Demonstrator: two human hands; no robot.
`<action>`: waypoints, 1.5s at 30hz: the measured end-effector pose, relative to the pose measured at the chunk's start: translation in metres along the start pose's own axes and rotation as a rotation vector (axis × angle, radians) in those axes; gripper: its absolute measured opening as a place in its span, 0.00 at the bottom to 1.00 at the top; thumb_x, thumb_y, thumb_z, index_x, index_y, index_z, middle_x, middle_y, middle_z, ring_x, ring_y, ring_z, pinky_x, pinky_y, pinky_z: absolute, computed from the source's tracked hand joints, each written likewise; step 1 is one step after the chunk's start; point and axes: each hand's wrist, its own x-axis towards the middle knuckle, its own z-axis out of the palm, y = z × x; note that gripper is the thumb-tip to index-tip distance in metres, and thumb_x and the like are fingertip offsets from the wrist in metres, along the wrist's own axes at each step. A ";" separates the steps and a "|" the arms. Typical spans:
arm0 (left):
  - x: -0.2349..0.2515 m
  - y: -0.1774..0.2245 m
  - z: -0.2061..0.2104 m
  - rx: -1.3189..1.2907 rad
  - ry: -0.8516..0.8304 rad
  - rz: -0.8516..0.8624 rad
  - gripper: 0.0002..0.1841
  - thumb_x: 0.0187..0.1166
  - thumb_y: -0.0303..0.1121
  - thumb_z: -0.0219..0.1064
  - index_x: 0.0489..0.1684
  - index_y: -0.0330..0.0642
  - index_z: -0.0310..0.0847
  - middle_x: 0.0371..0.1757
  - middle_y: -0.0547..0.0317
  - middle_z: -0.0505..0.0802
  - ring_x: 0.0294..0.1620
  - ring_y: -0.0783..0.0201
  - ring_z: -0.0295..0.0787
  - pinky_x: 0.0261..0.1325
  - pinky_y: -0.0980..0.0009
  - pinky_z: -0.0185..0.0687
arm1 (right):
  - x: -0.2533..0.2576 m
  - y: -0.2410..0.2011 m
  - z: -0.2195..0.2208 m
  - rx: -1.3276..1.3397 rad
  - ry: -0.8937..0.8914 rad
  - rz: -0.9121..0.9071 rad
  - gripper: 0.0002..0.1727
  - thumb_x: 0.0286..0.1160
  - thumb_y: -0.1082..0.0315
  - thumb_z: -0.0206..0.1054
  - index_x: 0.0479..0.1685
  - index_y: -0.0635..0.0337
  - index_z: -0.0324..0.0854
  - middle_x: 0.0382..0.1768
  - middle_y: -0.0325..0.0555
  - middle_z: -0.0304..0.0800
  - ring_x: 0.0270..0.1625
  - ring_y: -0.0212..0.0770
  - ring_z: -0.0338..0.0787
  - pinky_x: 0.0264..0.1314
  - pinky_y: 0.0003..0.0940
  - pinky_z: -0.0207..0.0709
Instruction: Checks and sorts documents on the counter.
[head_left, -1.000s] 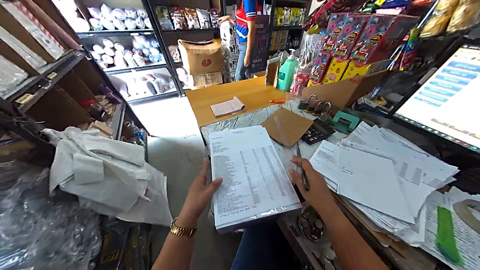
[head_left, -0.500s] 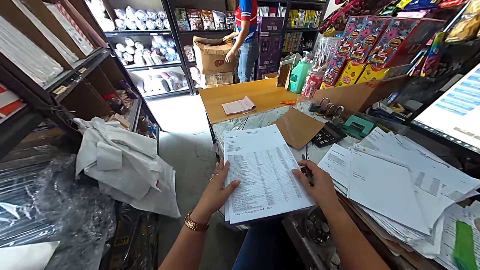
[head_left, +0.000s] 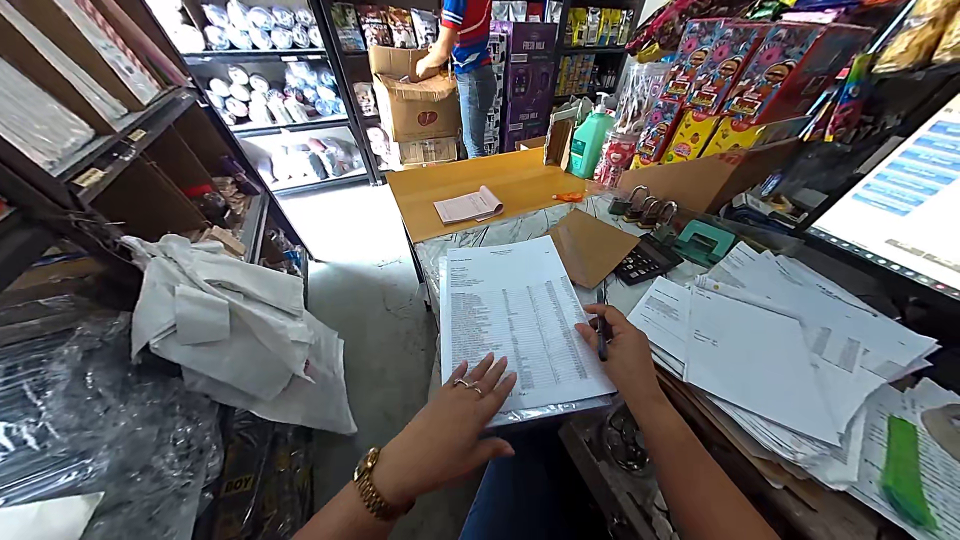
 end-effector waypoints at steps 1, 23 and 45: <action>0.001 0.001 0.000 0.030 -0.030 -0.045 0.36 0.76 0.45 0.72 0.81 0.29 0.73 0.82 0.32 0.77 0.86 0.33 0.68 0.84 0.31 0.58 | -0.002 0.000 0.000 -0.041 -0.002 -0.041 0.18 0.83 0.67 0.65 0.63 0.72 0.83 0.39 0.58 0.92 0.36 0.47 0.89 0.43 0.43 0.81; -0.008 0.009 -0.006 0.116 -0.027 -0.077 0.24 0.74 0.31 0.73 0.69 0.31 0.85 0.72 0.36 0.88 0.77 0.37 0.83 0.76 0.43 0.77 | -0.057 -0.019 -0.025 -0.250 -0.567 -0.478 0.22 0.69 0.71 0.76 0.65 0.62 0.87 0.70 0.64 0.86 0.76 0.69 0.82 0.74 0.67 0.74; 0.010 -0.008 -0.014 0.408 0.507 0.150 0.14 0.81 0.33 0.60 0.30 0.43 0.91 0.39 0.56 0.99 0.46 0.56 0.99 0.53 0.61 0.92 | -0.047 -0.023 -0.022 -0.258 -0.272 -0.654 0.16 0.72 0.59 0.71 0.50 0.61 0.93 0.52 0.59 0.96 0.52 0.58 0.98 0.49 0.50 0.90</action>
